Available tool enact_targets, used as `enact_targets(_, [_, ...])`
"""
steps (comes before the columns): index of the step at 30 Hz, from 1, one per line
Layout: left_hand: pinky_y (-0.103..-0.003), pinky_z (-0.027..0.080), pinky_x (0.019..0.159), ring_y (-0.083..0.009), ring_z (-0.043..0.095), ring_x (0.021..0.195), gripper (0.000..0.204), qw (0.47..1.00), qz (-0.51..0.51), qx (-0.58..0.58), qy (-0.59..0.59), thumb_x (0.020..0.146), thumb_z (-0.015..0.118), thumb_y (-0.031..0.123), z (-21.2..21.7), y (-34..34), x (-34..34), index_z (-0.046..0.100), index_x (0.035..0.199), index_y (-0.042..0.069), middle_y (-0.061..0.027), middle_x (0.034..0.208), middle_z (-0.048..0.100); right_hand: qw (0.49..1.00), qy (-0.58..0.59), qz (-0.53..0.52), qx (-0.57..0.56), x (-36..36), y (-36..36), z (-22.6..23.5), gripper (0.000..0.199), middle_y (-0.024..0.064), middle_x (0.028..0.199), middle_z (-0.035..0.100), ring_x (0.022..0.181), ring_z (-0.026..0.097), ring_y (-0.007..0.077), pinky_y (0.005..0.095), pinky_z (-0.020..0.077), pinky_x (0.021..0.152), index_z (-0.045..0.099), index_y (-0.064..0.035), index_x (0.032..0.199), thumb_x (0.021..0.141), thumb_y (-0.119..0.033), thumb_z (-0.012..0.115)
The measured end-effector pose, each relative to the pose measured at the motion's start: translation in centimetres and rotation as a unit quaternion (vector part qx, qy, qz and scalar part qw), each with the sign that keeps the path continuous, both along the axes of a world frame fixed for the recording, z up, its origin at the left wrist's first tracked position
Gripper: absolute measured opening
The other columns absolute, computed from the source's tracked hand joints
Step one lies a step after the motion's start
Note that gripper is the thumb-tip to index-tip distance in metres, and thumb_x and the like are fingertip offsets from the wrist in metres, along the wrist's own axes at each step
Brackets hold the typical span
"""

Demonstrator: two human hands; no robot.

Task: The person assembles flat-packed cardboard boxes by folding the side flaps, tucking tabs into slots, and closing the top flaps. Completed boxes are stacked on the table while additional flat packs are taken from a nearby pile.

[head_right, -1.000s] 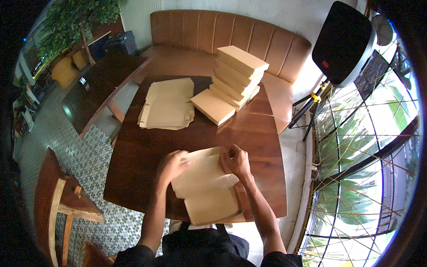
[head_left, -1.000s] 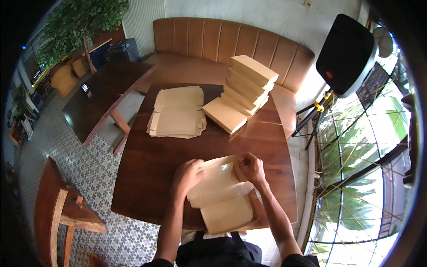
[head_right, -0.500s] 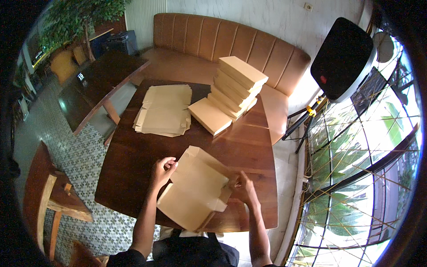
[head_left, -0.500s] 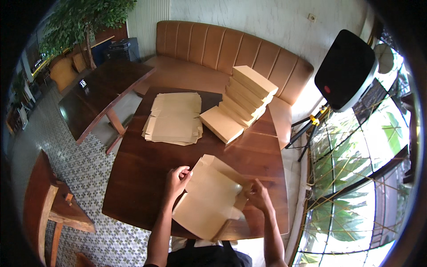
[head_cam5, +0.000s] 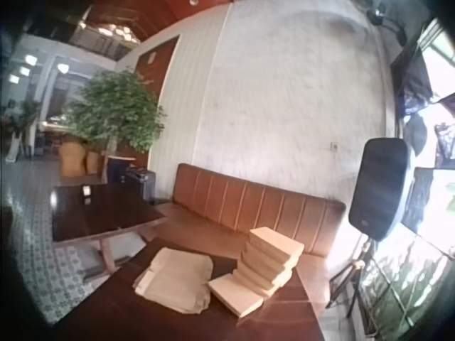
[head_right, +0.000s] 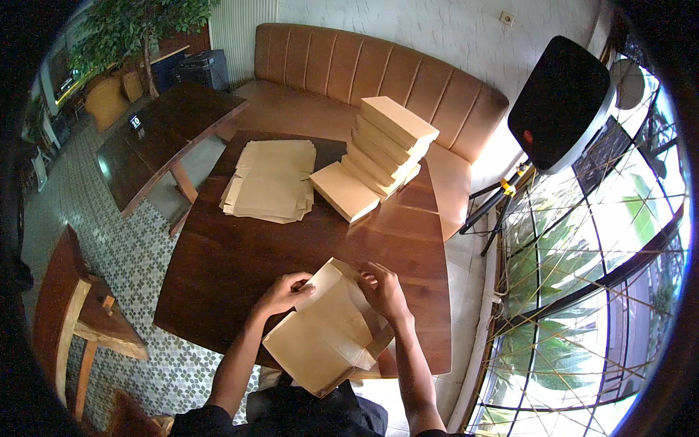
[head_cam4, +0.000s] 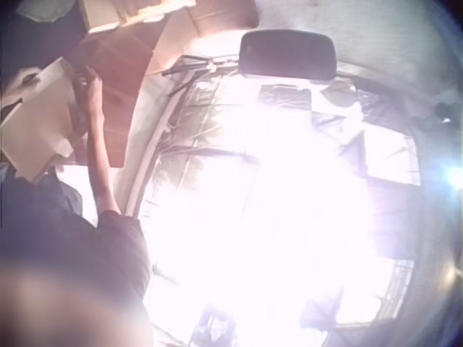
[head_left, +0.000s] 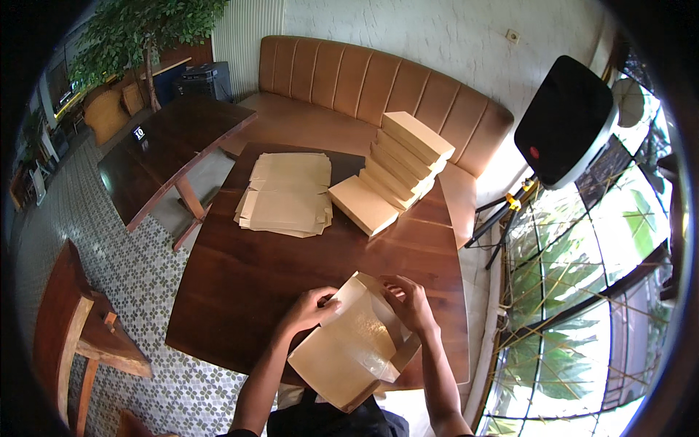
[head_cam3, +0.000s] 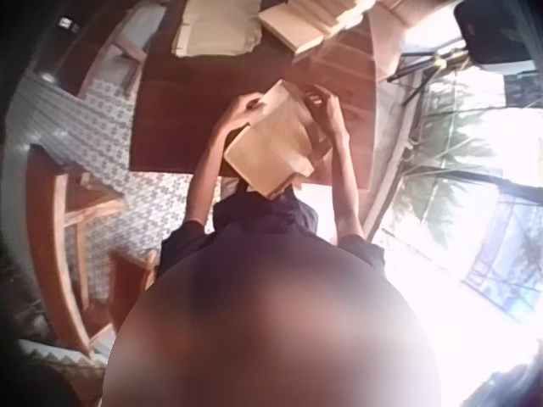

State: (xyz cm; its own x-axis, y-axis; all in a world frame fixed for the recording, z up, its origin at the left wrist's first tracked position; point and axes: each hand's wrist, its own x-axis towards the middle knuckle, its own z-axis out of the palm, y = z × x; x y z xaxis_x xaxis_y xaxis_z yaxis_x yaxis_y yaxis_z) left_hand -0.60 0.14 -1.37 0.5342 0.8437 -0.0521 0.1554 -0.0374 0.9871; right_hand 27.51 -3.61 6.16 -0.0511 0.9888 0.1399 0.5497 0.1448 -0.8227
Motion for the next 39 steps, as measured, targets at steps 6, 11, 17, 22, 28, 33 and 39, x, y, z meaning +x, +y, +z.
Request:
enact_targets(6, [-0.026, 0.051, 0.080, -0.0062, 0.060, 0.089, 0.027, 0.997, 0.062, -0.011, -0.051, 0.104, 0.070, 0.023, 0.6, 1.1, 0.4, 0.071, 0.116, -0.001, 0.0004, 0.095, 0.069, 0.999, -0.008, 0.019, 0.041, -2.0, 1.3, 0.0, 0.026, 0.0161, 0.105, 0.071, 0.092, 0.071, 0.0292, 0.0383, 0.0585, 0.081, 0.074, -0.0067, 0.117, 0.092, -0.001, 0.070])
enact_targets(11, [-0.022, 0.049, 0.072, -0.0048, 0.059, 0.083, 0.027, 0.991, 0.097, -0.035, -0.083, 0.102, 0.073, 0.020, 1.4, 2.1, 0.8, 0.069, 0.120, 0.000, 0.0020, 0.094, 0.068, 0.981, -0.089, 0.063, 0.160, -3.0, 3.7, 0.0, 0.019, 0.0127, 0.114, 0.071, 0.102, 0.067, 0.0298, 0.0413, 0.0551, 0.092, 0.079, -0.0085, 0.108, 0.089, -0.006, 0.077])
enact_targets(17, [-0.022, 0.043, 0.061, -0.0029, 0.053, 0.070, 0.015, 0.957, 0.257, 0.019, -0.137, 0.100, 0.068, 0.008, 1.4, -0.5, 1.0, 0.068, 0.112, -0.002, 0.0018, 0.084, 0.064, 0.978, -0.117, 0.015, 0.175, -4.9, 1.3, 1.3, 0.041, 0.0134, 0.143, 0.056, 0.135, 0.044, 0.0381, 0.0516, 0.0375, 0.114, 0.076, -0.0166, 0.119, 0.081, -0.004, 0.072])
enact_targets(22, [-0.026, 0.050, 0.070, -0.0077, 0.060, 0.079, 0.019, 0.933, 0.323, 0.074, -0.141, 0.100, 0.067, 0.008, 3.5, -3.3, 1.1, 0.066, 0.117, -0.003, -0.0040, 0.095, 0.069, 0.980, 0.026, -0.111, 0.161, -6.8, -2.5, 3.7, 0.019, 0.0089, 0.106, 0.073, 0.088, 0.066, 0.0224, 0.0343, 0.0530, 0.075, 0.077, -0.0082, 0.102, 0.083, -0.005, 0.075])
enact_targets(28, [-0.038, 0.057, 0.078, -0.0300, 0.072, 0.087, 0.016, 0.896, 0.343, 0.280, 0.038, 0.093, 0.070, 0.002, 8.7, -7.3, 2.5, 0.069, 0.109, 0.001, -0.0142, 0.098, 0.071, 0.980, 0.164, -0.039, -0.109, -7.5, -1.8, 5.6, 0.060, 0.0089, 0.071, 0.072, 0.060, 0.063, 0.0103, 0.0271, 0.0502, 0.057, 0.073, 0.0038, 0.088, 0.103, -0.054, 0.064])
enact_targets(33, [-0.037, 0.058, 0.077, -0.0292, 0.072, 0.089, 0.021, 0.891, 0.347, 0.290, 0.041, 0.089, 0.074, -0.001, 9.8, -8.8, 2.7, 0.071, 0.109, 0.002, -0.0133, 0.099, 0.071, 0.989, 0.134, -0.006, -0.059, -8.2, -1.9, 5.5, 0.056, 0.0092, 0.070, 0.072, 0.058, 0.063, 0.0115, 0.0286, 0.0497, 0.055, 0.073, 0.0039, 0.088, 0.103, -0.050, 0.065])
enact_targets(39, [-0.035, 0.058, 0.074, -0.0268, 0.072, 0.085, 0.021, 0.880, 0.319, 0.347, 0.051, 0.087, 0.075, -0.003, 9.5, -9.0, 2.4, 0.073, 0.108, 0.002, -0.0122, 0.097, 0.071, 0.959, 0.221, -0.013, -0.180, -7.5, -2.3, 6.5, 0.050, 0.0102, 0.069, 0.073, 0.055, 0.064, 0.0115, 0.0293, 0.0511, 0.054, 0.074, 0.0043, 0.090, 0.103, -0.043, 0.068])
